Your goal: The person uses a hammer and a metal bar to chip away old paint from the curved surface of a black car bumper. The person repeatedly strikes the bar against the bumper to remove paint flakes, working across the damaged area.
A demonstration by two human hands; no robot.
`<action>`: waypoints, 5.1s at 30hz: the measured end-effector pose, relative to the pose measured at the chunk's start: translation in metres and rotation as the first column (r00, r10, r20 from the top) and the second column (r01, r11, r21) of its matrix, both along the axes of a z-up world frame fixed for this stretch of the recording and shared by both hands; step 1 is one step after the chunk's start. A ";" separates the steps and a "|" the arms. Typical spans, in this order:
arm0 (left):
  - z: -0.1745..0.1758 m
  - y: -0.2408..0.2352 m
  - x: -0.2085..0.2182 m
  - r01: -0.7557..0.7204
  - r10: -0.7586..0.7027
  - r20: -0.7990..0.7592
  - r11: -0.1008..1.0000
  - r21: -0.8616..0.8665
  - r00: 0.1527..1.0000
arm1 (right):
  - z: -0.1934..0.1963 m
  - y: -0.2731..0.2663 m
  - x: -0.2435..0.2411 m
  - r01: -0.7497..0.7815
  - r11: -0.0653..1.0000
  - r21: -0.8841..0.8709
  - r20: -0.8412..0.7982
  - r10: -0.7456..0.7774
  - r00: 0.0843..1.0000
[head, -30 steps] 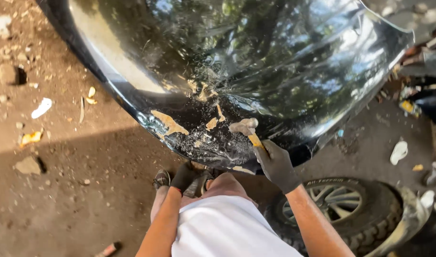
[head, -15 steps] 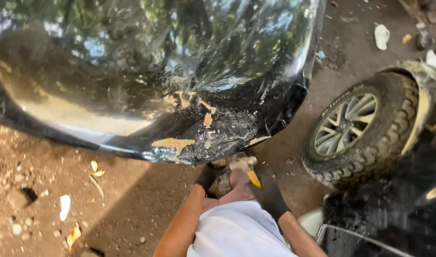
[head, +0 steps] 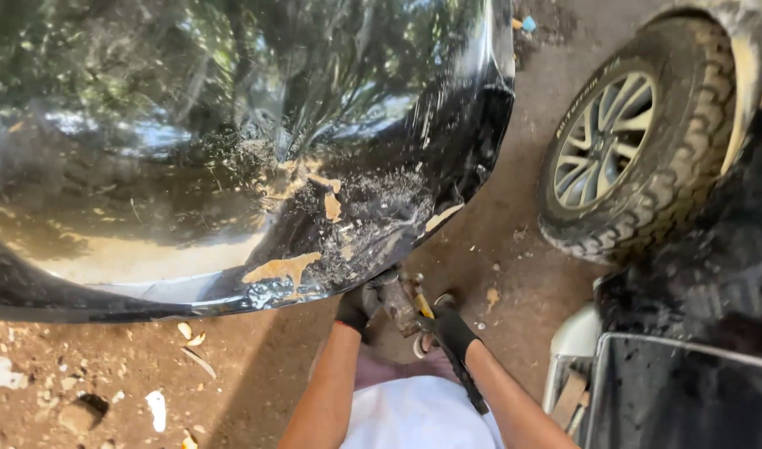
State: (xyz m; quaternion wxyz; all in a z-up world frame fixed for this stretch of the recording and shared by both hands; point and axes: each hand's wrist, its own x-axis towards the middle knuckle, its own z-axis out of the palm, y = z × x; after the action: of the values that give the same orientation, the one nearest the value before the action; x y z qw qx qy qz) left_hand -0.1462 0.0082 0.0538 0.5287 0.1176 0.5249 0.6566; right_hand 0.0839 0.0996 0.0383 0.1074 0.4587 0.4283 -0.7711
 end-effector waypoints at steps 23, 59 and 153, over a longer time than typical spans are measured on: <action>-0.020 -0.027 -0.039 0.138 -0.245 0.349 0.942 0.305 0.904 | -0.050 -0.159 -0.025 0.501 0.802 0.325 -0.085 -0.503 0.860; -0.085 -0.021 -0.043 0.192 -0.205 0.106 0.974 0.117 0.973 | 0.244 -0.065 -0.046 -0.053 0.755 0.653 0.168 -0.076 0.983; -0.120 -0.066 -0.032 0.438 -0.447 -0.411 0.891 -0.122 0.795 | 0.223 -0.122 -0.115 0.348 0.699 0.625 -0.113 -0.360 0.926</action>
State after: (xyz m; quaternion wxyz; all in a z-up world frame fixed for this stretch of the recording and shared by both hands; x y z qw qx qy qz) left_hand -0.1782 -0.0579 -0.0658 0.5403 0.3726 0.5922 0.4674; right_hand -0.0314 -0.0223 0.2616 -0.1998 0.5482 0.5655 -0.5829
